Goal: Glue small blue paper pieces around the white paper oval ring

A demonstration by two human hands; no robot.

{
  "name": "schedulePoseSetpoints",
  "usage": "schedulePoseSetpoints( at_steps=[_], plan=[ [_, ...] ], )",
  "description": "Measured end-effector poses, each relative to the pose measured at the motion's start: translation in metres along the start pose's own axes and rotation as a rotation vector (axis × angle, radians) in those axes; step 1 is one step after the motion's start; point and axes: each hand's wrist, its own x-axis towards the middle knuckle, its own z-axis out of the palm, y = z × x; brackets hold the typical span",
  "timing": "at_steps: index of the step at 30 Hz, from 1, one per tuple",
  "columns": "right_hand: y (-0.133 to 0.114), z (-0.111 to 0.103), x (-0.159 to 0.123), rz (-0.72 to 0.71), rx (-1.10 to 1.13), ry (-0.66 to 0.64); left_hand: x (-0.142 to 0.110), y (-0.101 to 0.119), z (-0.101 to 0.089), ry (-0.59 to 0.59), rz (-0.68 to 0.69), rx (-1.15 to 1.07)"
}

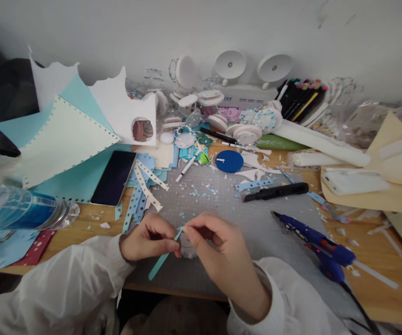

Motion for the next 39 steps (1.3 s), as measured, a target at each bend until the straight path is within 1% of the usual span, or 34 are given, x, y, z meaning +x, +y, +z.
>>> schedulePoseSetpoints(
  at_steps=[6, 11, 15, 17, 23, 27, 30, 32, 35, 39],
  plan=[
    [0.002, 0.000, -0.005, -0.078, -0.094, 0.021, 0.000, 0.001, -0.001, 0.001, 0.000, -0.002],
    [0.004, 0.002, -0.006, -0.176, -0.198, 0.067, 0.001, 0.001, 0.000, 0.015, 0.031, -0.005],
    [0.004, 0.002, -0.005, -0.229, -0.291, 0.115, 0.000, -0.001, 0.000, 0.039, 0.024, 0.018],
    [0.004, 0.001, -0.005, -0.219, -0.298, 0.120, 0.000, -0.002, 0.000, 0.051, 0.016, 0.029],
    [0.006, -0.002, -0.003, -0.147, -0.196, 0.109, 0.002, 0.000, 0.002, 0.067, 0.005, 0.023],
    [0.009, -0.005, 0.000, -0.114, -0.187, 0.162, 0.003, 0.000, 0.002, 0.131, 0.000, -0.097],
    [0.011, -0.008, 0.002, -0.098, -0.193, 0.211, 0.003, -0.005, 0.001, 0.170, -0.006, -0.202],
    [0.012, -0.010, 0.004, -0.102, -0.193, 0.228, 0.003, -0.008, 0.000, 0.187, -0.006, -0.229],
    [0.013, -0.010, 0.005, -0.108, -0.188, 0.192, 0.003, -0.009, 0.000, 0.183, -0.021, -0.232],
    [0.014, -0.004, 0.005, -0.161, -0.191, 0.070, 0.003, -0.007, 0.000, 0.153, -0.039, -0.227]
  ],
)
